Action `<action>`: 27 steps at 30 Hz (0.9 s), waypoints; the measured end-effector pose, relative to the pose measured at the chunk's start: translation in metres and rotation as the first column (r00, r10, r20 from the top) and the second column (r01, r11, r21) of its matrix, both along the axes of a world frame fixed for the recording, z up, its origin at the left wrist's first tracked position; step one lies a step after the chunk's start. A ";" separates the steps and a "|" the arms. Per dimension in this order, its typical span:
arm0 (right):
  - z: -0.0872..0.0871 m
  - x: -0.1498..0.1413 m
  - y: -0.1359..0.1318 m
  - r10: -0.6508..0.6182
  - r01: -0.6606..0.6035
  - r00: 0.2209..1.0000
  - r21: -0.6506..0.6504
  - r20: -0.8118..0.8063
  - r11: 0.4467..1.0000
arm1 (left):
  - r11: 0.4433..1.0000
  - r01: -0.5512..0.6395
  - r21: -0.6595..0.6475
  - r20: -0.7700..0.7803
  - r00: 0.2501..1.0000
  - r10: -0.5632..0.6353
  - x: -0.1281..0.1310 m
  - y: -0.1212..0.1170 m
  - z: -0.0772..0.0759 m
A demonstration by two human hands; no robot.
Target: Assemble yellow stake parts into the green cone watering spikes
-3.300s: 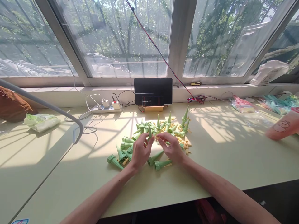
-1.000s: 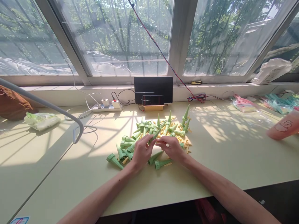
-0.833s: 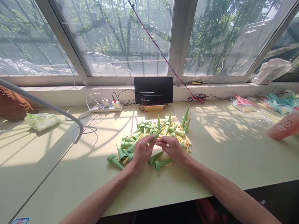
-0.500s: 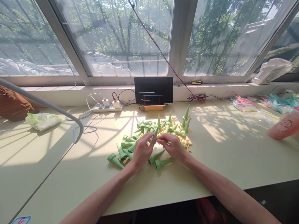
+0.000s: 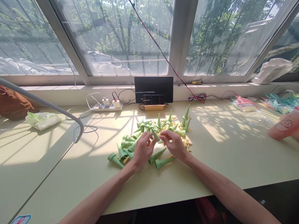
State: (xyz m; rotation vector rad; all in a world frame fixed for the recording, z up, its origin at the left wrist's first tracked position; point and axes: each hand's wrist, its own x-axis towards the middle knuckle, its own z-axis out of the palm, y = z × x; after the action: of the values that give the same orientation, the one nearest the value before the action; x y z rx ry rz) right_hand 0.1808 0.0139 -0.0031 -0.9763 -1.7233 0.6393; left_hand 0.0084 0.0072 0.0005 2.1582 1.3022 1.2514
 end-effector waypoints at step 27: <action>-0.003 -0.001 0.001 -0.017 0.014 0.999 -0.064 -0.048 0.998 | 0.994 0.066 0.085 -0.033 0.997 -0.064 0.001 -0.004 -0.002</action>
State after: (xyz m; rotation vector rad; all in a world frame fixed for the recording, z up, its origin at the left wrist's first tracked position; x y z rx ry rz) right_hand 0.1802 0.0148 -0.0064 -1.0094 -1.6602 0.7055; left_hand 0.0097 0.0032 -0.0014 2.2680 1.1998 1.2757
